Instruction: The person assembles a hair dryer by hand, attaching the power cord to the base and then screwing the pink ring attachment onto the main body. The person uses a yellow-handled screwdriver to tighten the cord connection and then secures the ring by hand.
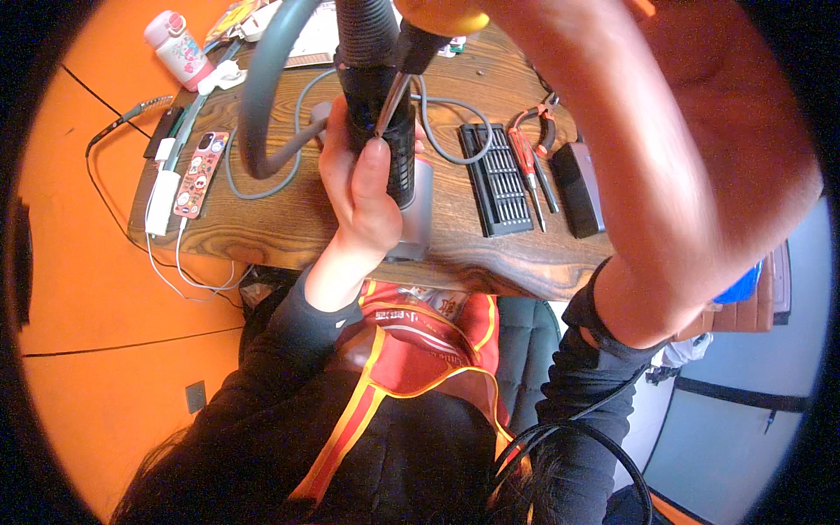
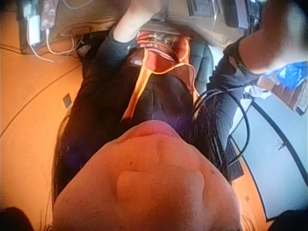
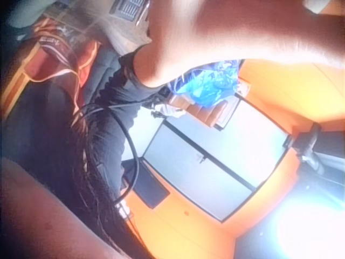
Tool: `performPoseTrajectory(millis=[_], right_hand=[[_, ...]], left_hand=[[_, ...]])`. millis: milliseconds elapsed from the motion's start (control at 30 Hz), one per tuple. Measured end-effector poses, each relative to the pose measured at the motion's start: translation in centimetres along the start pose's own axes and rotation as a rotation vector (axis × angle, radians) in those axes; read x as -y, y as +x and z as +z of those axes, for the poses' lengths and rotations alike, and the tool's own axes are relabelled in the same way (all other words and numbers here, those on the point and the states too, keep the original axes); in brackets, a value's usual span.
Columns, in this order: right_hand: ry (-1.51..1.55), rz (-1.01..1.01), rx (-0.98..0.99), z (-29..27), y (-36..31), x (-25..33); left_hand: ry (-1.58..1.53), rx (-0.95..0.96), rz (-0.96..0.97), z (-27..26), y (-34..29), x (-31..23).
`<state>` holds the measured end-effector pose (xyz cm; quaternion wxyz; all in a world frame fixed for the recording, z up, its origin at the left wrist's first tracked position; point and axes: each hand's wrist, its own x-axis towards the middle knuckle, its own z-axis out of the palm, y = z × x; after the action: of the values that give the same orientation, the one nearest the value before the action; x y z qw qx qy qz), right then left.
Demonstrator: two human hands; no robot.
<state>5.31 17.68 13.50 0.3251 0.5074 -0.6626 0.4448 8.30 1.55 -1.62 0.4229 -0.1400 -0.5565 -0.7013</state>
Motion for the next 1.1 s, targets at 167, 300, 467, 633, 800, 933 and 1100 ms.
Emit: performPoseTrajectory(millis=[167,300,467,633,800,933,1100], right_hand=[[-0.002,0.008,0.048,0.2,0.1,0.2],[-0.011,0.016,0.101,0.3,0.5,0.2],[0.048,0.064,0.170,0.3,0.7,0.0],[-0.266,-0.064,0.298,0.1,1.3,0.0],[0.104,-0.017,0.255,0.9,1.4,-0.1],[0.011,-0.029,0.200,1.2,1.4,-0.1],[-0.045,-0.049,0.143,1.4,1.0,-0.1]], left_hand=[[-0.017,0.049,-0.018,0.0,0.0,-0.2],[0.047,0.124,0.045,-0.2,0.1,-0.1],[0.084,0.121,0.143,-0.5,0.3,0.1],[0.130,0.097,0.211,-0.3,0.4,0.0],[0.061,0.062,0.183,-0.3,0.4,0.1],[0.152,0.103,0.254,-0.6,0.6,0.2],[0.438,0.129,0.255,-0.7,0.4,-0.1]])
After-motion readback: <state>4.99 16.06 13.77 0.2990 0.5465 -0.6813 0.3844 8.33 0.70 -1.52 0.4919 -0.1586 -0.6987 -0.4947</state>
